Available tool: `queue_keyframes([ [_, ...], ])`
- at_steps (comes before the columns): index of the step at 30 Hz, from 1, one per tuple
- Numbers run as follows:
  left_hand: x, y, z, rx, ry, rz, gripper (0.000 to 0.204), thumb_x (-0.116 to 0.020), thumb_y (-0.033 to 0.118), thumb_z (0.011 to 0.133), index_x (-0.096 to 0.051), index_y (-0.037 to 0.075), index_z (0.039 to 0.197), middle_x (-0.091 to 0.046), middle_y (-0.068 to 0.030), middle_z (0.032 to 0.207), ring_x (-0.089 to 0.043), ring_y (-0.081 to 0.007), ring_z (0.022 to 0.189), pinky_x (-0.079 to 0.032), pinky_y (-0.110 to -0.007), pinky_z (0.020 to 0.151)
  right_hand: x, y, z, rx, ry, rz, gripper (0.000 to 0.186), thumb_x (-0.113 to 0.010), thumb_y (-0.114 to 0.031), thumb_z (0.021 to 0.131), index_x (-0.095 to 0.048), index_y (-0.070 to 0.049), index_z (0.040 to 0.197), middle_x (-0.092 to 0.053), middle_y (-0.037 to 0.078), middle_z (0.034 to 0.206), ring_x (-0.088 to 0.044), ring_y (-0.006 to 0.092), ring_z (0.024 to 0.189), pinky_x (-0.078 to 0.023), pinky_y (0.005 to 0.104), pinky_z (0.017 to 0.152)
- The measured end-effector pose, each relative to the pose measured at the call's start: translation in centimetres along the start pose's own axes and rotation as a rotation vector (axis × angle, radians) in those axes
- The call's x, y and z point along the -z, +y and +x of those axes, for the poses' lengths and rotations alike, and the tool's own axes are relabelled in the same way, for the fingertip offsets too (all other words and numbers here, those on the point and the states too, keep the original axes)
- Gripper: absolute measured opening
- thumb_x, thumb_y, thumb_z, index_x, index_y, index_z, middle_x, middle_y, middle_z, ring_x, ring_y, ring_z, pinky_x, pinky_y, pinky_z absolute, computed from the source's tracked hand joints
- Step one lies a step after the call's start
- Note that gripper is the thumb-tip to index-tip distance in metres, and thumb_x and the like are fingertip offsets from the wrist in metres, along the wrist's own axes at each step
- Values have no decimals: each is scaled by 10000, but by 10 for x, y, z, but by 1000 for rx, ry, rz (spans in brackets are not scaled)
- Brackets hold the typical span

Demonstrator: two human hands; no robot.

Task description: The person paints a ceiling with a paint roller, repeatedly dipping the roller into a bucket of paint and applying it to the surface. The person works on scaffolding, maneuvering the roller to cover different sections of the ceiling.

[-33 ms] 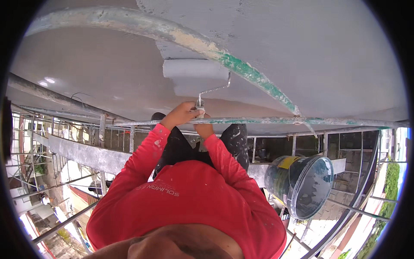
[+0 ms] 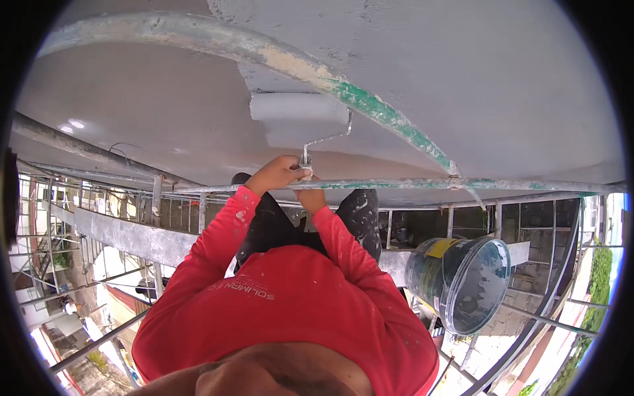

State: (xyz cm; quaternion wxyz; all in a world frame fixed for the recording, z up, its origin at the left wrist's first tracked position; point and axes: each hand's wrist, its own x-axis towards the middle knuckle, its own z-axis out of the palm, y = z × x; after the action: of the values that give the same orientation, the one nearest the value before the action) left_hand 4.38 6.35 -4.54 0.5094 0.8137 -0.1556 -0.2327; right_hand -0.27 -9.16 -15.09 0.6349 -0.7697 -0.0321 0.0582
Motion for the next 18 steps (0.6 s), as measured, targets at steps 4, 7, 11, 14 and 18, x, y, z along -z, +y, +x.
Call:
queue_keyframes([
  [4, 1, -17, 1, -19, -128, -301, 341, -623, 307, 999, -678, -28, 1025, -687, -31, 911, -584, -78, 845, -490, -280, 738, -8, -11, -9, -197, -52, 219, 151, -727, -49, 778, -611, 9, 857, -607, 77, 659, -605, 188, 574, -473, 338, 520],
  [7, 2, 3, -2, -86, -83, -476, 308, -618, 279, 1004, -671, -14, 1083, -691, -33, 976, -604, -82, 922, -490, -251, 820, 4, -19, 4, 212, 9, -34, 220, -755, -77, 762, -607, 6, 903, -629, 100, 708, -636, 238, 651, -507, 374, 590],
  [11, -4, 26, 6, -206, 177, -410, 277, -603, 271, 1012, -633, 4, 1082, -660, -31, 909, -601, -99, 854, -496, -273, 773, 25, -35, 20, 254, 34, -79, 446, -802, -113, 721, -589, -5, 1098, -643, 168, 994, -637, 334, 957, -512, 435, 839],
  [14, -10, 25, 17, -393, 373, -479, 249, -590, 271, 1017, -599, 22, 1021, -606, -13, 778, -574, -89, 728, -479, -264, 659, 43, -56, 0, 428, 96, -267, 718, -837, -137, 707, -488, -26, 1325, -549, 208, 1275, -510, 408, 1227, -412, 460, 1048],
  [18, 0, 45, 19, -440, 479, -521, 252, -557, 270, 1032, -570, 19, 1015, -580, -13, 745, -546, -88, 638, -440, -261, 569, 69, -59, -35, 353, 138, -332, 643, -821, -147, 744, -526, 32, 1288, -578, 204, 1262, -563, 324, 1210, -449, 410, 1032],
])
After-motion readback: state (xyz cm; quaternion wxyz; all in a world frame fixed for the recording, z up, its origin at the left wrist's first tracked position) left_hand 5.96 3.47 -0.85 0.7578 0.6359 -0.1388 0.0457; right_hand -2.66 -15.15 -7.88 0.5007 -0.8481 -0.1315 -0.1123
